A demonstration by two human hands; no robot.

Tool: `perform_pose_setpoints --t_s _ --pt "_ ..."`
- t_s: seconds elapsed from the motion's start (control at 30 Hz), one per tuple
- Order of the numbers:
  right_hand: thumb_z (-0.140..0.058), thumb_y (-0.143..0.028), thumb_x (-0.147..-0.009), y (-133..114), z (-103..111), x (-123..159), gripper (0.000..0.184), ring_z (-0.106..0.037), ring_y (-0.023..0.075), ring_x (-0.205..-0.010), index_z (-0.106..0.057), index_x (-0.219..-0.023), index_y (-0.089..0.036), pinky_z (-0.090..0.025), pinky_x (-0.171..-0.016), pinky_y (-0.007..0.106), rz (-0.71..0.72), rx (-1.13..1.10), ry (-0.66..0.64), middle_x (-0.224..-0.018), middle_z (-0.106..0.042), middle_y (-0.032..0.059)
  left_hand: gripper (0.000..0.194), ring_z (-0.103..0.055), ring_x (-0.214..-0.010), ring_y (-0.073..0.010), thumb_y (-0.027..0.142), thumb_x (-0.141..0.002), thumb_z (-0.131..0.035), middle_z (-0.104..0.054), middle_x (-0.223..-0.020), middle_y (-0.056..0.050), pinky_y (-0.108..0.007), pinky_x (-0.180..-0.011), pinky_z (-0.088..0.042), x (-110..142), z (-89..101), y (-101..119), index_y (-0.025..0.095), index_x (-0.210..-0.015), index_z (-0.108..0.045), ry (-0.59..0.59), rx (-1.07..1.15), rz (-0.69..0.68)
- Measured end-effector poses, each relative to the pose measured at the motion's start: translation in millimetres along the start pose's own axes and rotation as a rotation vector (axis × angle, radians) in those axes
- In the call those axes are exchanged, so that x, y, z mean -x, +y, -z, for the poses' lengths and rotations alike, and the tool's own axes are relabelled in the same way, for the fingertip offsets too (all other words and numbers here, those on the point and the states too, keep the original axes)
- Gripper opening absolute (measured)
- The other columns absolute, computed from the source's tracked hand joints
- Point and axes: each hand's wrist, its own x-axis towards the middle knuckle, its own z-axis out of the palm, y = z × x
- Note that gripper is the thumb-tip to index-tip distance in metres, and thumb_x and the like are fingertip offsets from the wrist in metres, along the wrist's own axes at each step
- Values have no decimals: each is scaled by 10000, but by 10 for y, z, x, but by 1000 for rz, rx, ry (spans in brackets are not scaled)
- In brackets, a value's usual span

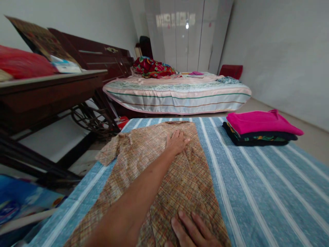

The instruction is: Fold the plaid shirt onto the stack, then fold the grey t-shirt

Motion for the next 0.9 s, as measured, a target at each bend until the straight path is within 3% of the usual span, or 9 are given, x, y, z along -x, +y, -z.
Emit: perform_pose_setpoints --t_s 0.17,0.3,0.37,0.47,0.63,0.73,0.9 --pt "-470 -464 -936 218 271 -193 319 -539 243 -1153 -539 -1187 -279 -423 -997 414 80 -60 -109 -1168 -635 15 637 -172 -1399 -282 591 -916 -176 -211 -1534 -111 -602 -1074 -147 -36 -48 -51 192 -1391 -322 -34 38 -13" --pt "-457 -421 -948 297 365 -169 387 -512 282 -1177 -466 -1287 -235 -449 -957 431 236 -98 -247 -1268 -566 87 615 -142 -1410 -265 544 -936 -188 -166 -1545 -119 -568 -1098 -123 115 147 28 177 -1424 -265 -27 100 7" --pt "-453 -404 -950 276 368 -136 392 -489 301 -1196 -458 -1296 -219 -423 -973 458 226 -116 -269 -1283 -550 106 606 -134 -1413 -257 521 -943 -199 -157 -1545 -131 -544 -1108 -127 353 274 89 160 -1427 -256 -36 105 -17" --pt "-452 -415 -942 205 356 -81 396 -448 332 -1224 -482 -1275 -203 -348 -1018 505 141 -154 -298 -1296 -534 126 582 -174 -1404 -258 498 -939 -255 -196 -1535 -139 -508 -1116 -146 919 382 163 145 -1399 -311 -113 83 -96" --pt "-500 -464 -910 210 379 -10 539 -376 354 -1276 -406 -1370 -199 -282 -1055 511 157 -276 -468 -1397 -418 157 573 -155 -1410 -250 461 -940 -279 -198 -1535 -133 -490 -1126 -154 1814 291 155 138 -1411 -312 -150 88 -105" --pt "-512 -579 -864 276 408 2 721 -318 372 -1310 -307 -1437 -192 -299 -1045 517 178 -370 -579 -1450 -318 172 598 -140 -1414 -256 486 -936 -282 -195 -1535 -133 -513 -1121 -158 2002 192 94 142 -1425 -296 -143 78 -75" --pt "-459 -757 -775 325 484 -78 929 -206 406 -1346 -191 -1480 -213 -302 -1022 592 135 -495 -741 -1489 -198 175 626 -176 -1403 -277 508 -931 -304 -216 -1525 -149 -524 -1114 -177 2015 132 66 121 -1422 -306 -80 49 -84"
